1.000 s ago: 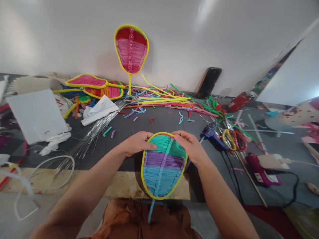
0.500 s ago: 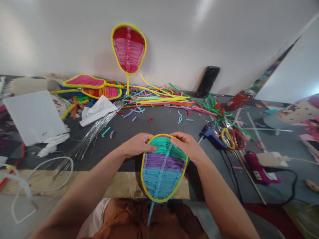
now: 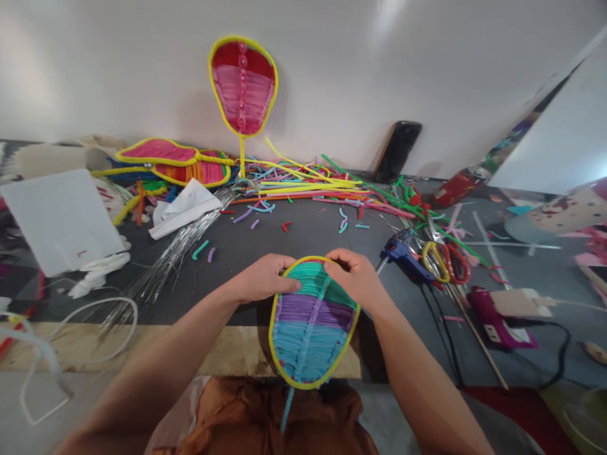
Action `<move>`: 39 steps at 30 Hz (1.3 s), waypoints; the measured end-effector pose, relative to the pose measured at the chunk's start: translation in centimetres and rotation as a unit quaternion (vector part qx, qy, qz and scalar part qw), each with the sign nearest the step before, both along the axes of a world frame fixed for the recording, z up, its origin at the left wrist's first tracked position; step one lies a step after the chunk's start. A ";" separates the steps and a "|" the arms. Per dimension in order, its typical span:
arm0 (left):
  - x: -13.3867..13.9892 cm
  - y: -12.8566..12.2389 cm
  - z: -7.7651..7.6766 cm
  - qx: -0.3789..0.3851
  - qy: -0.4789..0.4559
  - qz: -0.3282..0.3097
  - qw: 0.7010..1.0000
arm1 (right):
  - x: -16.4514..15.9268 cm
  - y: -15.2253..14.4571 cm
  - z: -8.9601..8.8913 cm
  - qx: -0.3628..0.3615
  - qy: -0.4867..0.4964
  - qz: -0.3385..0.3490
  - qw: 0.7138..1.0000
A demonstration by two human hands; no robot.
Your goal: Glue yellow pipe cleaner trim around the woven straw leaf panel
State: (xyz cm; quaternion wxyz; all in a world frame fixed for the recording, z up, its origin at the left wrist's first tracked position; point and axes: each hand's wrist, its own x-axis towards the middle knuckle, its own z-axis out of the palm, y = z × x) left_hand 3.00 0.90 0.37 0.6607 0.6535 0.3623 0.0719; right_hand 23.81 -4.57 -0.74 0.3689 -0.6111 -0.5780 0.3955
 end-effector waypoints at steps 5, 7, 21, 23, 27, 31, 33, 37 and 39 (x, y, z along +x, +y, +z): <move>0.1 0.0 0.0 -0.011 -0.001 0.006 1.000 | 0.0 0.0 0.1 -0.015 -0.003 0.008 1.000; 0.1 0.0 0.0 -0.009 -0.003 0.009 1.000 | 0.2 0.0 0.1 -0.030 0.014 0.020 0.999; 1.0 0.7 0.4 -0.022 -0.046 0.103 0.993 | 1.6 -0.5 1.0 -0.121 0.056 0.130 0.983; 1.7 0.8 0.5 0.018 -0.029 0.099 0.995 | 1.3 -0.5 0.9 -0.104 0.051 0.128 0.985; 2.4 1.0 0.7 0.060 -0.005 0.074 0.995 | 1.0 -0.5 1.0 -0.076 0.027 0.127 0.989; 2.7 1.4 1.1 0.101 0.025 0.040 0.994 | 1.0 -0.6 1.1 -0.049 0.012 0.127 0.991; 2.7 1.6 1.3 0.119 0.035 0.021 0.992 | 1.0 -0.5 1.1 -0.041 0.005 0.128 0.991; 2.8 1.9 1.5 0.124 0.039 -0.002 0.992 | 1.0 -0.5 1.0 -0.039 -0.005 0.128 0.991; 2.8 2.0 1.6 0.115 0.042 -0.002 0.992 | 1.0 -0.5 1.0 -0.036 -0.006 0.126 0.991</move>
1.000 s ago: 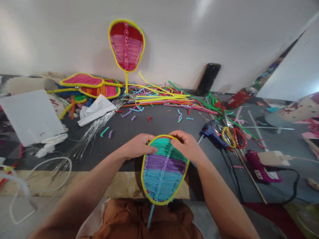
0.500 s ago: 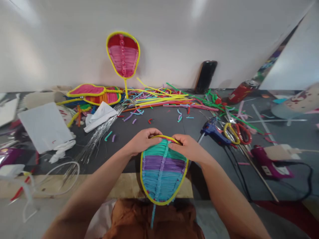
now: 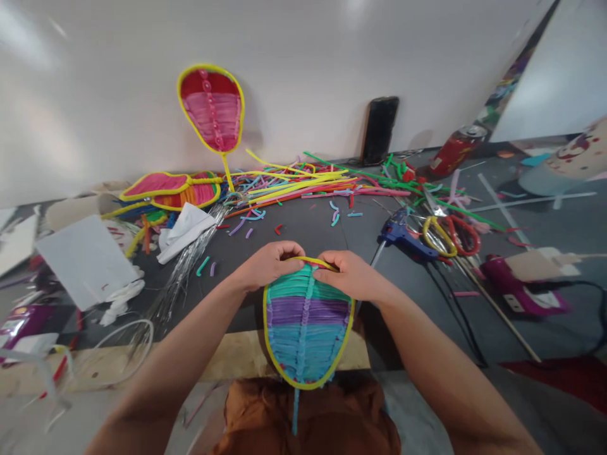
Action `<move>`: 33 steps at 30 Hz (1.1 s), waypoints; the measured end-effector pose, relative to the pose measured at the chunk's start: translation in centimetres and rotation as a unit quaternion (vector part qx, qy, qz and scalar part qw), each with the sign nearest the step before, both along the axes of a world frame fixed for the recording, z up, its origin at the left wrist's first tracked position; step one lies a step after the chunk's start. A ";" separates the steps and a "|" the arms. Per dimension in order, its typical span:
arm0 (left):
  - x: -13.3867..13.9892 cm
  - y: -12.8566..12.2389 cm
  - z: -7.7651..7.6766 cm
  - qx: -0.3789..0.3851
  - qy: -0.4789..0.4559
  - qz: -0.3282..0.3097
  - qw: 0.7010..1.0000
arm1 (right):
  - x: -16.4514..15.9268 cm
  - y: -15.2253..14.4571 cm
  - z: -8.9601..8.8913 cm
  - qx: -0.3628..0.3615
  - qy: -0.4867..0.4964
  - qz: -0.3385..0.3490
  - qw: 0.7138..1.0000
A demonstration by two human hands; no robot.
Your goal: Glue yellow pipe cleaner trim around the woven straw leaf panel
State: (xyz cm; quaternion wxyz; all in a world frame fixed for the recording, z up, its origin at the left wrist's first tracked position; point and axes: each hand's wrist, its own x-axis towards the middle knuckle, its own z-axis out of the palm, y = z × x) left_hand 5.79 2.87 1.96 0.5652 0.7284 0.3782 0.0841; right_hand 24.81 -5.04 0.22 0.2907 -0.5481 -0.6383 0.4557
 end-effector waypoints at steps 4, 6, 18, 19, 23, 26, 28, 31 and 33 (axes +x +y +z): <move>-0.2 0.0 0.0 -0.008 -0.002 0.006 1.000 | 0.0 0.0 0.0 0.002 -0.001 0.002 1.000; -0.2 0.0 0.0 -0.004 -0.003 0.003 1.000 | 0.0 0.0 0.1 0.000 0.001 0.002 1.000; 0.4 0.1 0.4 0.035 0.028 -0.027 0.999 | 0.1 0.0 0.1 -0.001 0.016 -0.002 1.000; 0.4 0.1 0.4 0.036 0.026 -0.022 0.999 | 0.1 0.0 0.1 0.000 0.017 -0.002 1.000; 0.3 0.0 0.1 0.031 0.013 -0.009 0.999 | 0.0 0.0 0.0 -0.004 0.021 -0.005 1.000; 0.4 0.1 -0.1 0.032 0.005 -0.011 0.999 | 0.0 0.0 0.0 -0.005 0.021 0.000 1.000; 0.5 0.2 -0.1 0.038 0.000 -0.014 0.999 | 0.0 0.0 0.0 -0.004 0.023 0.003 1.000; 0.7 0.2 -0.1 0.056 0.004 -0.016 0.998 | 0.1 0.0 -0.1 -0.002 0.019 0.005 1.000; 0.9 0.1 -0.1 0.074 0.008 -0.018 0.997 | 0.1 0.1 -0.2 -0.003 0.014 0.005 1.000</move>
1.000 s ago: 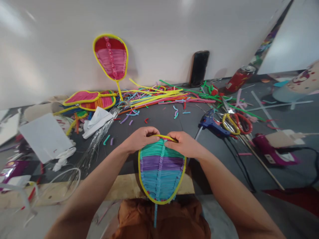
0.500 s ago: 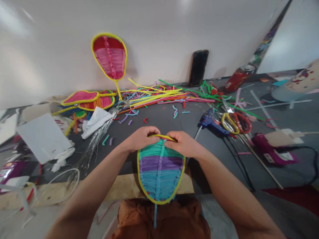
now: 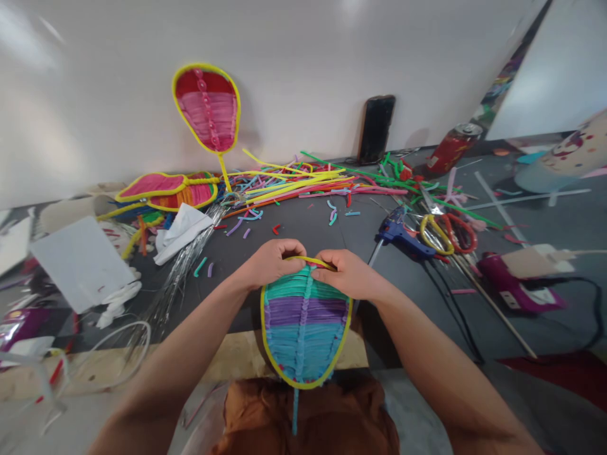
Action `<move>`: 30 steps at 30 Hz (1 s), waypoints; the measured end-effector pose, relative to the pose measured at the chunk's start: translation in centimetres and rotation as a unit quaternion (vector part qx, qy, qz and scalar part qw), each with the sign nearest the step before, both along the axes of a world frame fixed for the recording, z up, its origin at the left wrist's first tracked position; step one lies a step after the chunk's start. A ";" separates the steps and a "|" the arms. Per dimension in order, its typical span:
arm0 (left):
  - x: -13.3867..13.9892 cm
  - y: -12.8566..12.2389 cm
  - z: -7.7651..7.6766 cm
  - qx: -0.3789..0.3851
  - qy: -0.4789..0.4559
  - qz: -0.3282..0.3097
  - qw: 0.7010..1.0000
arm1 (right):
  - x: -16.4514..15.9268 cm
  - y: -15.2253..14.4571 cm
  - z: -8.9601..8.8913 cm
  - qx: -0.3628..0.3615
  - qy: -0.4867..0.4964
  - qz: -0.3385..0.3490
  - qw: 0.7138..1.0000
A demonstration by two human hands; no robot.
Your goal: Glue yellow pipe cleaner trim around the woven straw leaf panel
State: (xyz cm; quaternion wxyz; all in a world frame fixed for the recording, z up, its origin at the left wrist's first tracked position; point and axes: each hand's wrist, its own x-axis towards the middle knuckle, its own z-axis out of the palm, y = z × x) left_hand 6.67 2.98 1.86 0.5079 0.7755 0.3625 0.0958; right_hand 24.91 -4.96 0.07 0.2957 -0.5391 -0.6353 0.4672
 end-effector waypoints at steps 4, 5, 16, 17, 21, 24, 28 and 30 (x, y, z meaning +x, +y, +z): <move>0.1 -0.1 0.2 0.035 0.012 0.001 0.999 | 0.0 0.1 0.0 -0.002 -0.003 0.000 1.000; 0.1 -0.1 0.3 0.037 0.018 0.000 0.999 | 0.0 0.1 0.0 -0.001 -0.003 0.000 1.000; -0.5 -0.1 1.3 -0.041 0.013 0.021 0.999 | 0.1 0.0 0.5 0.000 0.005 0.001 1.000; -0.4 -0.2 1.2 -0.040 0.009 0.021 0.999 | 0.1 0.0 0.5 0.000 0.005 0.002 1.000; -0.5 -0.2 0.9 -0.038 -0.004 0.026 0.999 | 0.2 0.0 0.5 0.004 0.002 0.000 1.000; -0.5 -0.2 0.8 -0.053 -0.012 0.032 0.998 | 0.2 -0.1 0.5 0.001 0.006 -0.001 1.000; -0.7 -0.3 0.8 -0.061 -0.017 0.034 0.997 | 0.1 -0.1 0.5 0.000 0.010 0.003 1.000; -0.7 -0.4 0.8 -0.064 -0.019 0.035 0.997 | 0.1 -0.1 0.5 0.000 0.012 0.003 1.000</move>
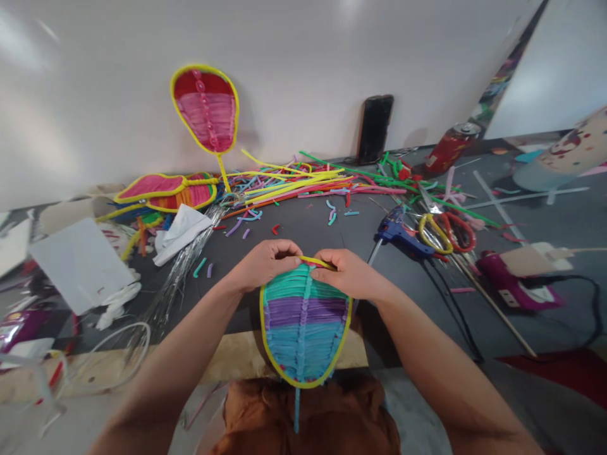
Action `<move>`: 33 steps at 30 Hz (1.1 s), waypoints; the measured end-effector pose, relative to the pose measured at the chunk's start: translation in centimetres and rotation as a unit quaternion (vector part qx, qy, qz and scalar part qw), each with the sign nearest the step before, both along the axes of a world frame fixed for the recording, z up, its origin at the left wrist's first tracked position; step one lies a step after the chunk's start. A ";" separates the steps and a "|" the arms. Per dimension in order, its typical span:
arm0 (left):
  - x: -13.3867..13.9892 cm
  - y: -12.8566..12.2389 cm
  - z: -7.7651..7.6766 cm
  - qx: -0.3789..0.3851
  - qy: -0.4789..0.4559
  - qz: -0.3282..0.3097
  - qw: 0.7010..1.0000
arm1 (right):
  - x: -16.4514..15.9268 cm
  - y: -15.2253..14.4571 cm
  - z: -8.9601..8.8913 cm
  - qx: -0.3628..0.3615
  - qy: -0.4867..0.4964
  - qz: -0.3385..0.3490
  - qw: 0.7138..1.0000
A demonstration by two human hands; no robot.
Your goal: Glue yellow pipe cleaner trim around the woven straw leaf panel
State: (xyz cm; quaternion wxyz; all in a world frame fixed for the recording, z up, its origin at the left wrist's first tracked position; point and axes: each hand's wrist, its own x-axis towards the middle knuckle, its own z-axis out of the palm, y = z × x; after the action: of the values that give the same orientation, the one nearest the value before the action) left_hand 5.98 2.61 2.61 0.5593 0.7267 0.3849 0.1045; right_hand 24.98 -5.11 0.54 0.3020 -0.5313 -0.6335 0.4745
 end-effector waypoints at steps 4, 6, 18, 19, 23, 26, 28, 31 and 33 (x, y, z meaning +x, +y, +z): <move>0.1 -0.1 -0.1 0.000 -0.002 0.005 1.000 | 0.0 0.0 0.0 -0.001 -0.006 0.007 1.000; 0.3 -0.2 -0.3 0.009 0.005 0.006 1.000 | 0.0 0.0 0.0 0.002 -0.009 0.009 1.000; 0.4 0.1 0.7 0.004 0.032 -0.017 0.999 | 0.2 0.1 0.0 0.000 -0.008 0.001 1.000; 0.2 0.1 0.8 -0.004 0.036 -0.012 0.999 | 0.2 0.1 0.1 0.000 -0.006 0.000 1.000; -0.1 0.1 1.0 -0.045 0.042 0.012 0.998 | 0.2 0.1 0.1 0.002 -0.005 -0.002 1.000; 0.0 -0.1 0.6 -0.040 0.045 0.006 0.998 | 0.1 0.1 0.1 0.000 -0.002 -0.001 1.000; 0.1 -0.2 0.3 -0.036 0.044 0.005 0.998 | 0.1 0.1 0.1 0.001 0.001 -0.002 1.000; 0.2 -0.2 0.0 -0.033 0.040 0.008 0.999 | 0.0 0.0 0.1 0.008 0.000 -0.004 1.000; 0.2 -0.2 0.0 -0.026 0.041 0.011 0.999 | -0.1 0.0 0.0 0.007 -0.001 -0.005 1.000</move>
State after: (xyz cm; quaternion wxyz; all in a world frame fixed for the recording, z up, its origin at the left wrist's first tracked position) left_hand 6.15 2.44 2.60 0.5603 0.7113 0.4185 0.0710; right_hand 24.93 -5.07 0.58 0.3074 -0.5327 -0.6349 0.4676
